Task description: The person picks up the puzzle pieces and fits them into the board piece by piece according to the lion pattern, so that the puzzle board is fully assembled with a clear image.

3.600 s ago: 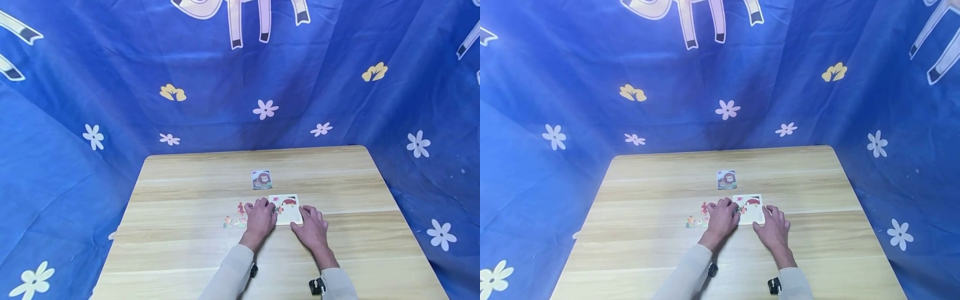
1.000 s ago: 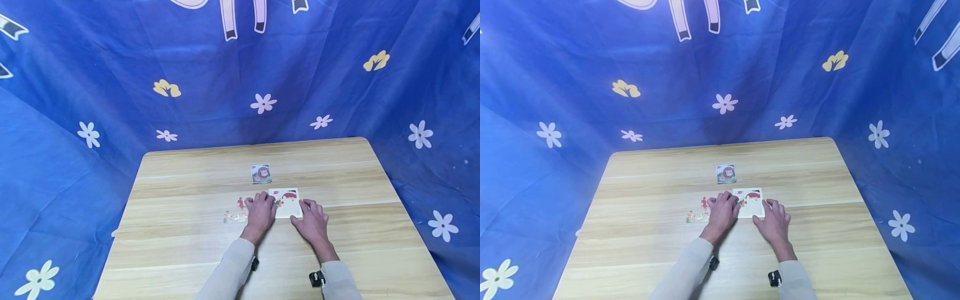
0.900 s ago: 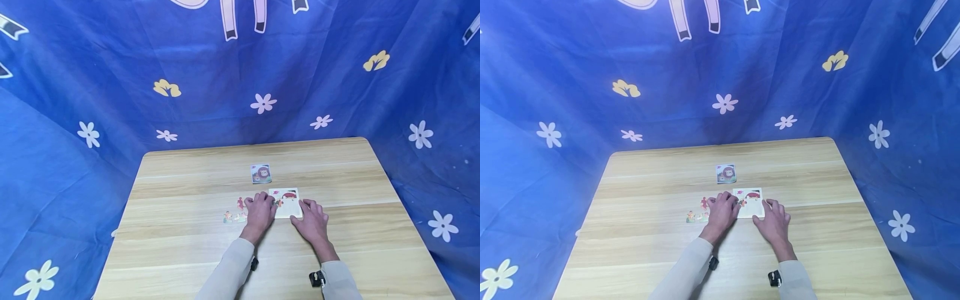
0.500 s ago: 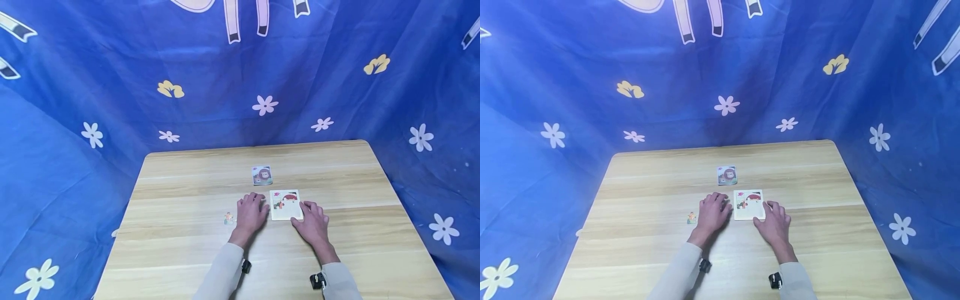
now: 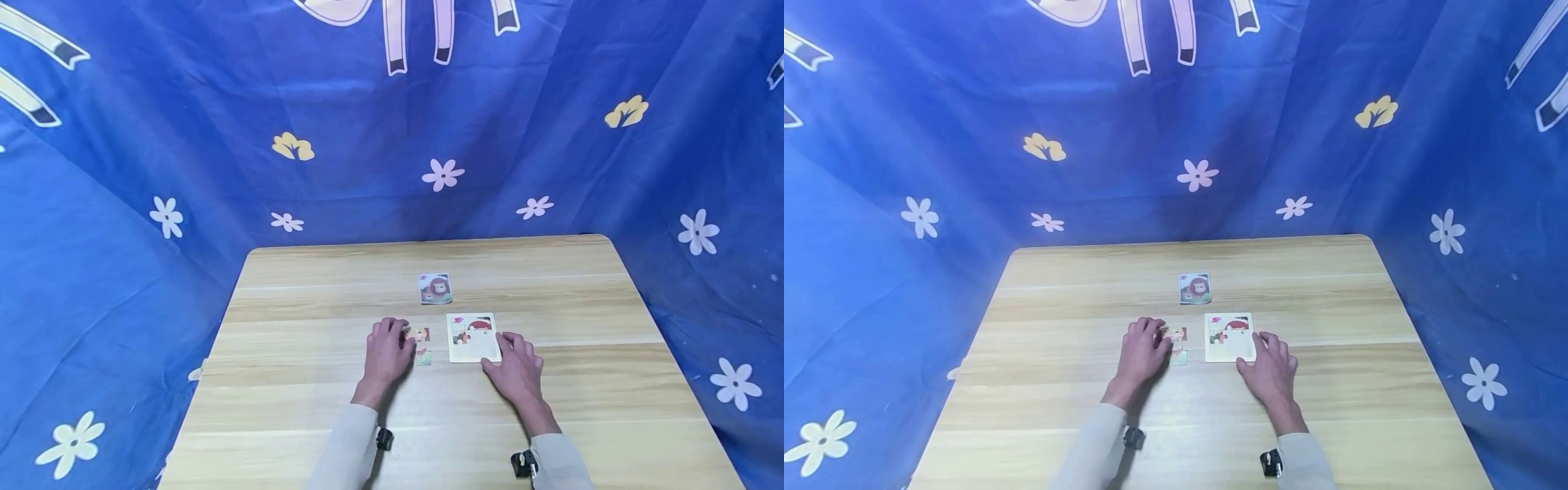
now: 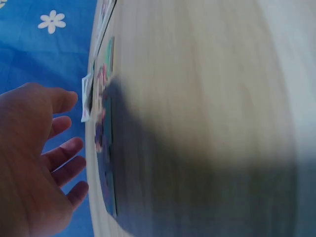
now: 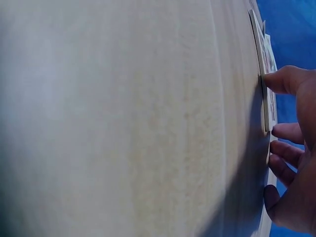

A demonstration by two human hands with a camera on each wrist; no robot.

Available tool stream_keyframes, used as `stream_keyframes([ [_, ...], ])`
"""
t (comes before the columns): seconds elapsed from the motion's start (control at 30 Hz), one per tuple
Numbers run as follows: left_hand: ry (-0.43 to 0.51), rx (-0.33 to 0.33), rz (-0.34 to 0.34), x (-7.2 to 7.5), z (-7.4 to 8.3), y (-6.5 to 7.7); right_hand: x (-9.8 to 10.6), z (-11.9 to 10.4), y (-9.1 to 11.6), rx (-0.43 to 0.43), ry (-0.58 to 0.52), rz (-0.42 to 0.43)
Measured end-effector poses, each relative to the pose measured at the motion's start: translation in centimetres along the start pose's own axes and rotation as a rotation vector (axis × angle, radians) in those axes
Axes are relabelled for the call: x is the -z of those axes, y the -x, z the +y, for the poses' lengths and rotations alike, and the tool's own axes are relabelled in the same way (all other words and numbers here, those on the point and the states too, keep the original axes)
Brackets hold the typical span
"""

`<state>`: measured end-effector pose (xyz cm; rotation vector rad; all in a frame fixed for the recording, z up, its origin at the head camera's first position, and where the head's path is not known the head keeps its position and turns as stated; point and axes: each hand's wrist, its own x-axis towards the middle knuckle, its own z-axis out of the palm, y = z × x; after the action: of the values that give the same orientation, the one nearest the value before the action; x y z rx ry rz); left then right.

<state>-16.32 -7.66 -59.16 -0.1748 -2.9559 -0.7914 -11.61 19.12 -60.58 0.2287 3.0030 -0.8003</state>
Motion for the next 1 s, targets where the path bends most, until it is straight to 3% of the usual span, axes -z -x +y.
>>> stream_keyframes([
  [0.47,-0.036,0.036,-0.003,0.4,-1.7,0.0,0.1,-0.4,0.3,-0.011,-0.030,-0.026],
  [1.0,-0.075,0.056,-0.059,0.9,-2.4,0.0,0.1,-0.8,0.8,0.035,-0.059,0.040],
])
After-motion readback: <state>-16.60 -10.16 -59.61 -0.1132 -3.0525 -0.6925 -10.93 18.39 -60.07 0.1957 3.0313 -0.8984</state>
